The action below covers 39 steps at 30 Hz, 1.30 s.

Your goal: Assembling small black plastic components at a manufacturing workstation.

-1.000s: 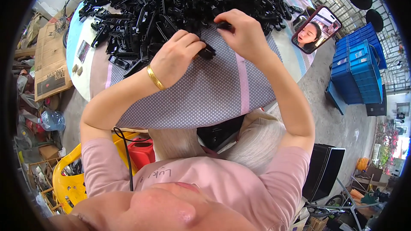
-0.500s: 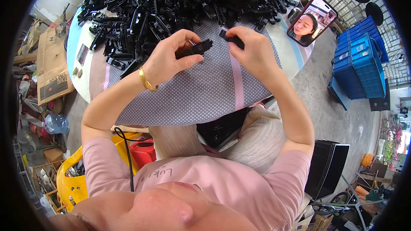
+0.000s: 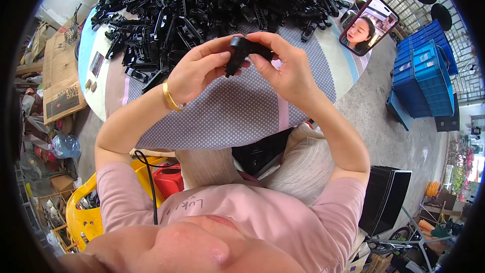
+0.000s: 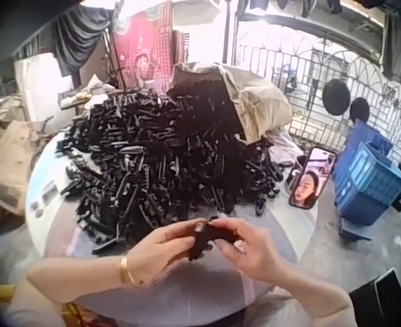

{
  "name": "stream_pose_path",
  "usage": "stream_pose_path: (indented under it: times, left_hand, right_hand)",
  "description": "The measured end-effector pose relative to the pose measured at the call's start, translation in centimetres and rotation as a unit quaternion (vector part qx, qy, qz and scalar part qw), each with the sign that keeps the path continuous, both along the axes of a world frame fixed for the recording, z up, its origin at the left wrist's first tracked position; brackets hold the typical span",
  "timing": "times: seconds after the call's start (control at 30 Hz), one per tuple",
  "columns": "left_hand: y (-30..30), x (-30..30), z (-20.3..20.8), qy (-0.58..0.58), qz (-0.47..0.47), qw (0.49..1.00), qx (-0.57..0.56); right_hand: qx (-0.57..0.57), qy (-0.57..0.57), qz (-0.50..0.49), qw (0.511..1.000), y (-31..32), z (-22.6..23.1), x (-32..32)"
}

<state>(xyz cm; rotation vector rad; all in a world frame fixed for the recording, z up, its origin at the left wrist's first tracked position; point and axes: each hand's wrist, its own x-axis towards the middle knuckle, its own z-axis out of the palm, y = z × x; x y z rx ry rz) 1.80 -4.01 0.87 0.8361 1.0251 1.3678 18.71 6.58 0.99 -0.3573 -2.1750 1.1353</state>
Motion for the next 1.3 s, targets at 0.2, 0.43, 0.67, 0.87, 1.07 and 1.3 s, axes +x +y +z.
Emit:
stream_pose_path:
  times: [0.2, 0.43, 0.67, 0.87, 1.07, 1.3]
  left_hand:
    - [-0.1, -0.7, -0.5, -0.054, -0.016, 0.998, -0.002]
    - [-0.2, -0.2, -0.4, 0.083, 0.060, 0.994, 0.042]
    - [-0.5, 0.2, 0.1, 0.248, 0.092, 0.963, 0.058]
    - [-0.7, 0.3, 0.2, 0.157, 0.087, 0.981, 0.066]
    - [-0.3, -0.3, 0.0, 0.156, 0.066, 0.977, 0.128]
    - [-0.1, -0.3, 0.1, 0.189, 0.060, 0.971, 0.131]
  right_hand:
    - [0.072, -0.011, 0.027, 0.997, -0.2, 0.3, -0.1]
    - [0.036, 0.007, -0.029, 0.999, -1.2, 0.9, 0.4]
    - [0.246, 0.018, -0.051, 0.968, -1.5, 0.6, -0.2]
    - [0.327, 0.026, -0.066, 0.942, -1.6, 0.5, -0.3]
    - [0.157, -0.014, -0.075, 0.985, -0.7, 1.0, -0.1]
    - [0.259, -0.047, -0.042, 0.964, 0.1, 0.6, 0.6]
